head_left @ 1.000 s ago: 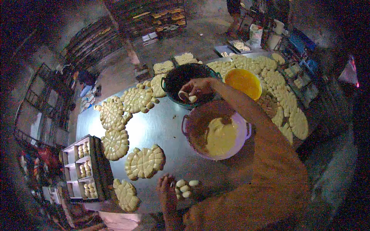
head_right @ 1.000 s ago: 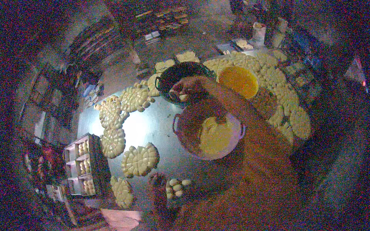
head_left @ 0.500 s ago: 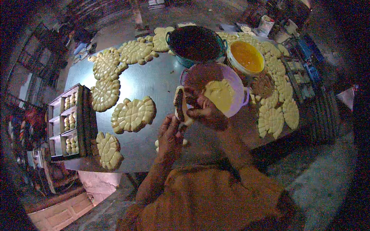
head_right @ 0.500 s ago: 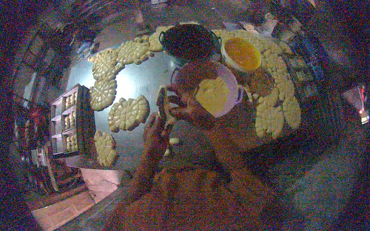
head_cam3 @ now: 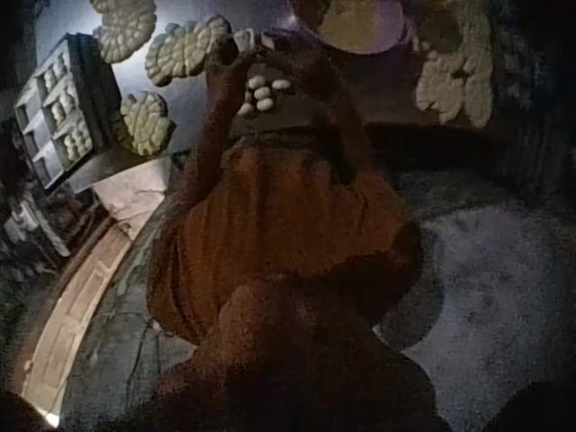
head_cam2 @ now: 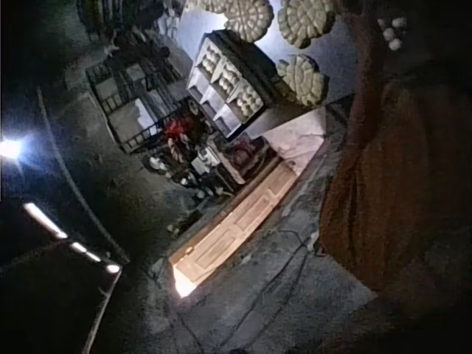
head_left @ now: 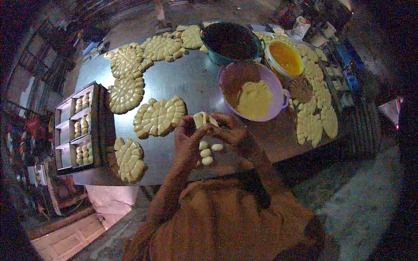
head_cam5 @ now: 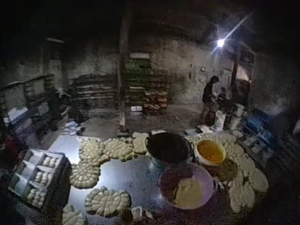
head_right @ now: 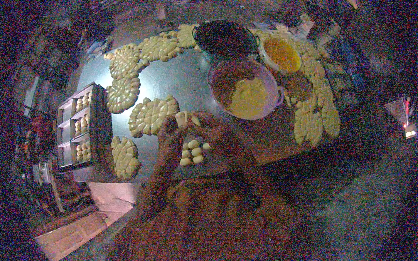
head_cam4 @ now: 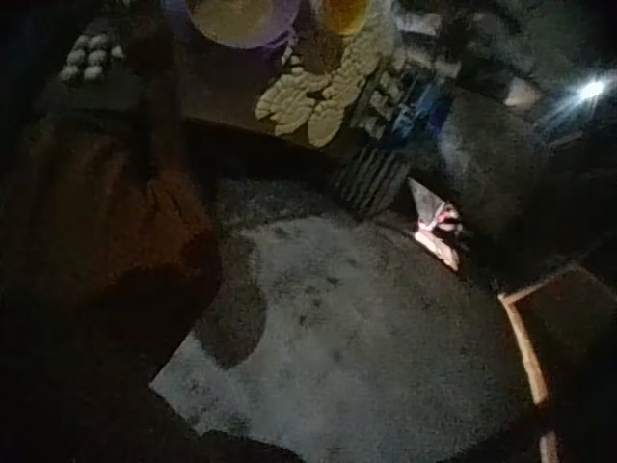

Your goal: The person shapes dough pieces by hand and places them into metal baking trays.

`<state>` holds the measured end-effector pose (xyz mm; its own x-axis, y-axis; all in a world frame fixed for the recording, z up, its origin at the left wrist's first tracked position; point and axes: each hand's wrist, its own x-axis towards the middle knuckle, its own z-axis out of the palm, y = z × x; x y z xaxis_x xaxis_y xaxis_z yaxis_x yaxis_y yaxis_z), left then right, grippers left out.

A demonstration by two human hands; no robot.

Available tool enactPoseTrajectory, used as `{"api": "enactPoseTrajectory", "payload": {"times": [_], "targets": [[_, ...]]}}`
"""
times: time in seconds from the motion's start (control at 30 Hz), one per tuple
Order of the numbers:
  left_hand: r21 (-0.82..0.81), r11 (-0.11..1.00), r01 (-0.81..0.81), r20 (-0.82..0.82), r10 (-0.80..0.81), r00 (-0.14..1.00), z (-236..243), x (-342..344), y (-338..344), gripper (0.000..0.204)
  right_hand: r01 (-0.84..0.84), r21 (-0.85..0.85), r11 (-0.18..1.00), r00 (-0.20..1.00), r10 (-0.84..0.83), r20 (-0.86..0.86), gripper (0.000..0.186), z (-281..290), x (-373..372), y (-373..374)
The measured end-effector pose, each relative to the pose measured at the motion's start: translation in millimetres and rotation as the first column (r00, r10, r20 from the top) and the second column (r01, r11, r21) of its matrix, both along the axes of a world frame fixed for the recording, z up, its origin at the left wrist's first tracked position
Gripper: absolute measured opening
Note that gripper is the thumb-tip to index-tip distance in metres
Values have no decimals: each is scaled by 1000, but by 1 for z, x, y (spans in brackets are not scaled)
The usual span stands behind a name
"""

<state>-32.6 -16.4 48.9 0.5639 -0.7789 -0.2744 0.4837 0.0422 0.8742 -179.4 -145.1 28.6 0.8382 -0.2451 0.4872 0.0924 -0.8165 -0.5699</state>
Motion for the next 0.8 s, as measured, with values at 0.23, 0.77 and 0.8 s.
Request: {"api": "enactPoseTrajectory", "payload": {"times": [0.23,0.77,0.8], "targets": [[45,958,282,428,-274,861,6,11,16,20,191,-206,960,963,-224,-150,45,60,-5,15],[-97,990,100,-160,-115,980,-37,11,9,28,216,-110,970,972,-203,115,43,46,23,45],[-66,993,93,-53,-97,994,-45,11,9,28,274,-179,945,960,-257,113,43,39,21,51]]}}
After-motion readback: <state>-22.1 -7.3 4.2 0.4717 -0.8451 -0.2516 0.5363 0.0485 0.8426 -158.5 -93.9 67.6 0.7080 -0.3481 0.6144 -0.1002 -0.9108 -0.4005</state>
